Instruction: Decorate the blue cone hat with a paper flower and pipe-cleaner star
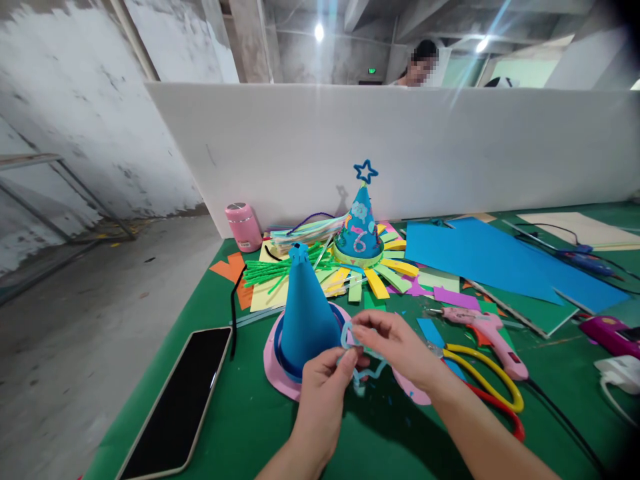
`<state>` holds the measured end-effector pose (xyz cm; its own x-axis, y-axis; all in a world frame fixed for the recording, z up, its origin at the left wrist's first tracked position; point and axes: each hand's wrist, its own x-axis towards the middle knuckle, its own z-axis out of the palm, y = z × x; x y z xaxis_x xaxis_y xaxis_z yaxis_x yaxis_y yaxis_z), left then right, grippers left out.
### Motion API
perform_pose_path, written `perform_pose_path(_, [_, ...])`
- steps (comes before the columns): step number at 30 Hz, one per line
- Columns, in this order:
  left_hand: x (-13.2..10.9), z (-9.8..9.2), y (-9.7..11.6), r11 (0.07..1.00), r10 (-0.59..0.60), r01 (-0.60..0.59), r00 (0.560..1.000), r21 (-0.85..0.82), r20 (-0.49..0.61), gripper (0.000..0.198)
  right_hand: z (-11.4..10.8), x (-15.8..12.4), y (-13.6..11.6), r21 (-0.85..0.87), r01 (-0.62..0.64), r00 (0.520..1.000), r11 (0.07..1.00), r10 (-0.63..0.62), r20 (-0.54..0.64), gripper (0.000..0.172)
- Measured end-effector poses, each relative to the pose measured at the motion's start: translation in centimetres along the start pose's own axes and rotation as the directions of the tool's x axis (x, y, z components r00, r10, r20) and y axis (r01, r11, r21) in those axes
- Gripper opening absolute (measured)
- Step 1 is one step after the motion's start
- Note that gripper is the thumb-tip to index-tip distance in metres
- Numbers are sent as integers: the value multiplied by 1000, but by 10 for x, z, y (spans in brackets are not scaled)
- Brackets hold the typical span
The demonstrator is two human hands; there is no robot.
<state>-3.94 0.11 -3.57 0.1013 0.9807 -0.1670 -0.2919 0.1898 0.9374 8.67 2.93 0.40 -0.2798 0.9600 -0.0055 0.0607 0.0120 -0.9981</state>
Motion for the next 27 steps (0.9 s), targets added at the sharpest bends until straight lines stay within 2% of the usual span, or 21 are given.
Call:
perform_pose_path(3, [0,4,3,992,-64,62,998,-112,-8,16,-7,-1,2,-59,59,996,996,-63,-57,18])
perform_pose_path(7, [-3,8,8,977,-103,105,994,-188,22,15,-8,-2,4,-59,30,998,998,-33,-46,17])
perform_pose_path(14, [-2,6,11,980,-110,110,994,-167,8,15,-6,-1,1,-92,21,1000,996,-23,-22,21])
perform_pose_path(18, [-2,5,9,985,-91,93,996,-143,20,16,-4,-3,2,-53,-2,1000,999,3,17,14])
perform_pose_path(27, [-2,6,10,973,-100,103,995,-206,23,14,-2,-4,3,-65,-33,998,997,36,53,12])
